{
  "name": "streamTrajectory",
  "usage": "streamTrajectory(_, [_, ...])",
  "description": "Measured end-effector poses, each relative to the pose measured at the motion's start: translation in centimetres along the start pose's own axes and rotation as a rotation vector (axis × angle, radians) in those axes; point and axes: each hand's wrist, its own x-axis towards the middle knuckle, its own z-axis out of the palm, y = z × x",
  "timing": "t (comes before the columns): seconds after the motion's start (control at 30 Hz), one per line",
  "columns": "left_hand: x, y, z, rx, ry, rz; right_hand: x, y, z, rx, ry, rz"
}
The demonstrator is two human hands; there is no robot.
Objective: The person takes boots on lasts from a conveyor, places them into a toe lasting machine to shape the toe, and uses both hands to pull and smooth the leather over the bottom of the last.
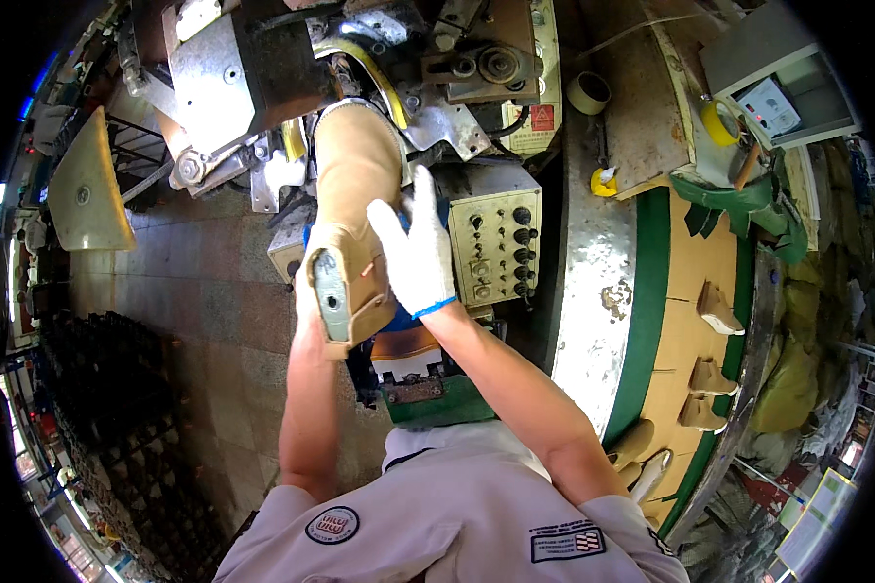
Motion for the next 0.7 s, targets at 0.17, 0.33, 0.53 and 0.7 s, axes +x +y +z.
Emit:
streamTrajectory(0.17, [-1.3,1.2,1.1,0.035,0.077,-0.023,1.4,3.6,0.7,-0.048,-0.057,-0.143])
streamTrajectory(0.33, [-0.5,-1.1,1.8,0.136,0.010,0.117,1.7,4.0,0.1,0.049,0.005,-0.078])
streamTrajectory(0.53, [0.3,-2.8,1.6,0.114,0.008,0.162,1.4,2.4,-0.1,0.038,0.088,0.086])
streamTrajectory(0.7, [-0.5,-2.6,2.2,0.232,0.028,0.170,1.8,4.3,-0.7,0.035,0.081,0.054])
